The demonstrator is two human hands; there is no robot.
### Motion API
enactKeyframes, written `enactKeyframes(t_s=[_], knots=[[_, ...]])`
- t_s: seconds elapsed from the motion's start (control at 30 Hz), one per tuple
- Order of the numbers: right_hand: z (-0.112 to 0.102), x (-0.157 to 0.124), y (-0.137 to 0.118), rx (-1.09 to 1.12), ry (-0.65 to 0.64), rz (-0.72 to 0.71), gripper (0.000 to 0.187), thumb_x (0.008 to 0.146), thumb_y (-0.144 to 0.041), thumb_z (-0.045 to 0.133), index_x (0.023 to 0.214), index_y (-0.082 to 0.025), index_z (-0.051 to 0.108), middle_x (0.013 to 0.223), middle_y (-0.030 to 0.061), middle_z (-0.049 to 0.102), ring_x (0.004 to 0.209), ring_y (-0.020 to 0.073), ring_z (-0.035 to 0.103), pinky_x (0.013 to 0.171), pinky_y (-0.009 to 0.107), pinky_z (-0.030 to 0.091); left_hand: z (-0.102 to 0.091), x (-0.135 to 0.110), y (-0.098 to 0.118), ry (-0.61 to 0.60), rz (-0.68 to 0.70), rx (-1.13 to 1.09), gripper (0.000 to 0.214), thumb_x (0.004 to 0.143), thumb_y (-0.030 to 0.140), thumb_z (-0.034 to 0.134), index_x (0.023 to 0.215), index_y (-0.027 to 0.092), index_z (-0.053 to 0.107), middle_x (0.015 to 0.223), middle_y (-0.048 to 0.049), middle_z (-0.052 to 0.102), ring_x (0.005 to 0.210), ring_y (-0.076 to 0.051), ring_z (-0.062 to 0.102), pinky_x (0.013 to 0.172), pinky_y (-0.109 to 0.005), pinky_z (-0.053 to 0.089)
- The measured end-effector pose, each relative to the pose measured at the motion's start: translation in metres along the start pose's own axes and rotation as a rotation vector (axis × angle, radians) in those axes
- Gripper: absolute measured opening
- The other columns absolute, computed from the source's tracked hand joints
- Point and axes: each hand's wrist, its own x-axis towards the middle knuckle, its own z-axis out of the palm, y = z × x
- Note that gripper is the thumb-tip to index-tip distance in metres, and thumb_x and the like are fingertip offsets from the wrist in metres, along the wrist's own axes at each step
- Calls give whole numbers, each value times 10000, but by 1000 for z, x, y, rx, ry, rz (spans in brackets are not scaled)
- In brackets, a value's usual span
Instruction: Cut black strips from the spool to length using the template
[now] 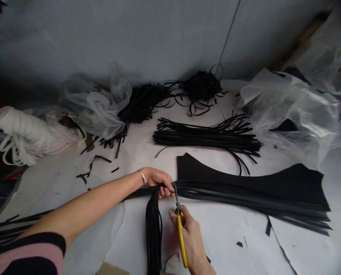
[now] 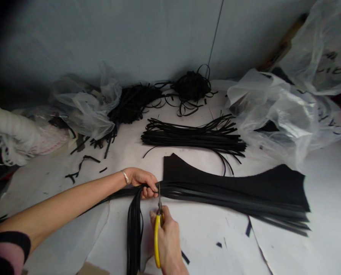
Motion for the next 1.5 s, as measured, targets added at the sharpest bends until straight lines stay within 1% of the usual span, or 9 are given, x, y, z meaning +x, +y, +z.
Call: enactKeyframes(t_s=[0.13, 0.27, 0.47, 0.67, 0.8, 0.97, 1.13, 1.33, 1.5], knots=[[-5, -3, -12, -45, -29, 42, 353, 872, -566, 495, 893, -213, 501, 648, -45, 488, 623, 143, 415, 590, 245, 318, 1, 0, -1, -1, -2, -34, 163, 767, 262, 674, 801, 103, 666, 598, 58, 251, 470, -68, 201, 482, -204, 299], [-7, -1, -17, -68, -46, 40, 378, 885, -597, 454, 908, -221, 484, 649, -49, 474, 618, 143, 412, 581, 246, 313, 3, -1, -1, 6, 7, -34, 163, 757, 263, 683, 803, 107, 668, 592, 58, 251, 466, -66, 199, 477, -205, 302], [0, 8, -6, -24, -11, 22, 410, 880, -618, 443, 851, -210, 468, 615, -51, 428, 593, 131, 353, 542, 248, 255, 4, -1, 2, -6, 4, -33, 170, 734, 272, 708, 778, 117, 656, 582, 59, 263, 461, -65, 197, 460, -208, 282], [4, 8, -2, 9, 20, 27, 378, 885, -575, 446, 886, -202, 508, 602, -47, 446, 569, 130, 366, 527, 247, 265, 2, 0, 1, -30, 12, -33, 165, 754, 273, 692, 792, 117, 656, 589, 61, 253, 472, -68, 186, 471, -211, 279], [3, 6, -6, -25, 22, 32, 379, 883, -585, 440, 906, -213, 507, 608, -41, 477, 577, 140, 403, 535, 245, 287, -1, 2, 1, -57, 12, -6, 154, 773, 277, 672, 803, 126, 659, 596, 60, 245, 471, -74, 181, 473, -217, 281], [1, 6, -14, -41, -10, 64, 384, 887, -614, 401, 908, -233, 443, 675, -13, 551, 612, 168, 485, 555, 255, 338, -3, 7, 1, -52, -31, 21, 161, 774, 279, 663, 791, 120, 658, 580, 54, 248, 471, -77, 193, 468, -210, 264], [3, 9, -12, 16, 5, 35, 409, 871, -633, 421, 853, -226, 452, 674, -21, 516, 622, 155, 442, 573, 249, 349, 0, 5, 1, -40, -48, 16, 162, 765, 272, 672, 804, 115, 669, 574, 55, 231, 477, -81, 195, 473, -218, 270], [8, 9, -3, 64, 48, 19, 418, 871, -627, 433, 809, -214, 459, 622, -45, 419, 600, 131, 346, 541, 237, 290, 2, 5, 3, -49, -36, -2, 157, 760, 276, 673, 791, 122, 668, 572, 56, 215, 479, -83, 175, 458, -222, 247], [10, 12, -4, 61, 78, 15, 369, 862, -567, 459, 821, -202, 496, 632, -36, 445, 609, 134, 368, 560, 244, 297, 5, 3, 3, -2, -54, -20, 171, 706, 266, 723, 740, 113, 656, 564, 57, 234, 482, -63, 172, 464, -198, 256]])
